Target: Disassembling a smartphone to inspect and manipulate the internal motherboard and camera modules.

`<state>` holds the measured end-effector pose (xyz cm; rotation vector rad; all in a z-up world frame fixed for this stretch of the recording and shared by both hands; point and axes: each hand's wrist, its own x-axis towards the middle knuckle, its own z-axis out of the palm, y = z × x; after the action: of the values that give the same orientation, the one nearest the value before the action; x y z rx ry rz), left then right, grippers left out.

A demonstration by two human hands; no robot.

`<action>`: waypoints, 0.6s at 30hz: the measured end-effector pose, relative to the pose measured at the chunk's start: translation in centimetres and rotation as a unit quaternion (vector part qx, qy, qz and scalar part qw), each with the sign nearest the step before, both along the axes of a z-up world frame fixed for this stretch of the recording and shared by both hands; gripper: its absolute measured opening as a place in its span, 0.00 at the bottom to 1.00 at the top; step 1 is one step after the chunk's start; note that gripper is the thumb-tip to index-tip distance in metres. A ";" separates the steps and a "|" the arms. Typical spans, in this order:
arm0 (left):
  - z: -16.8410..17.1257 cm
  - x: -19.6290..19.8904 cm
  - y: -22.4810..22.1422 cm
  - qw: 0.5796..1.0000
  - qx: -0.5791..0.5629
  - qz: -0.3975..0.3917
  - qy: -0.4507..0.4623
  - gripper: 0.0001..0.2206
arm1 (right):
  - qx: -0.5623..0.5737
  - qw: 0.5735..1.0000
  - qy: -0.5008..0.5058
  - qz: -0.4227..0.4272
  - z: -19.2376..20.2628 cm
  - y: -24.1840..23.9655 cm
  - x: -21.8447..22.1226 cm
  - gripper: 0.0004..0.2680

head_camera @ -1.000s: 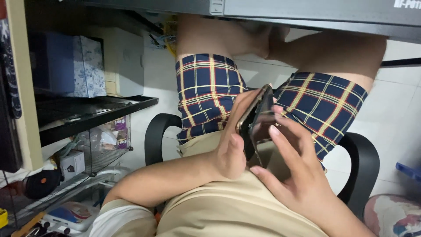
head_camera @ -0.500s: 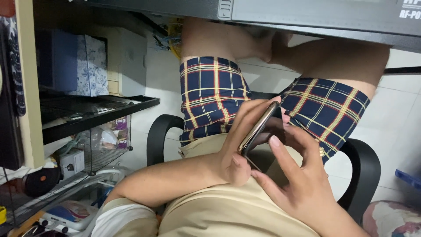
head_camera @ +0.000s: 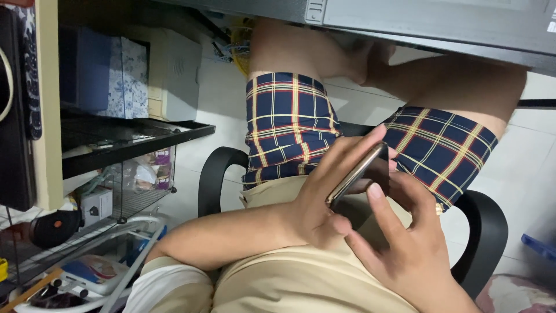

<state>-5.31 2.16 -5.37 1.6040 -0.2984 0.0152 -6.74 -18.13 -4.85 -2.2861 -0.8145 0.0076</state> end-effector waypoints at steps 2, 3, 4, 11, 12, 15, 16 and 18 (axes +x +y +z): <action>-0.4 -0.2 0.0 1.000 0.012 0.002 -0.010 0.47 | -0.002 1.000 0.011 -0.001 -0.3 -0.4 -0.4 0.31; -0.7 -0.2 0.0 0.999 0.024 0.002 -0.021 0.46 | -0.004 1.000 0.021 -0.004 -0.4 -0.6 -0.6 0.32; -0.5 -0.1 0.1 0.999 0.024 0.004 -0.021 0.46 | -0.003 1.000 0.021 -0.002 -0.3 -0.6 -0.6 0.32; -1.2 -0.5 0.0 0.998 0.052 0.000 -0.019 0.44 | 0.009 1.000 0.012 -0.003 -0.2 -0.3 -0.5 0.32; -1.4 -0.6 -0.1 0.998 0.054 0.004 -0.022 0.44 | 0.006 1.000 0.009 -0.005 -0.2 -0.3 -0.5 0.31; -1.0 -0.5 -0.2 0.999 0.044 0.011 -0.027 0.39 | 0.001 1.000 0.011 -0.008 -0.1 -0.4 -0.5 0.31; -0.4 -0.4 -0.1 0.999 0.044 0.011 -0.027 0.39 | 0.001 1.000 0.011 -0.008 -0.1 -0.3 -0.5 0.31; 0.9 -0.3 0.2 0.999 0.049 -0.006 0.004 0.35 | -0.003 1.000 0.010 -0.015 0.0 -0.2 -0.4 0.32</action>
<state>-5.58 2.32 -4.50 1.6988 -0.3060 -0.0164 -7.15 -18.32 -4.82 -2.3008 -0.7705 0.0205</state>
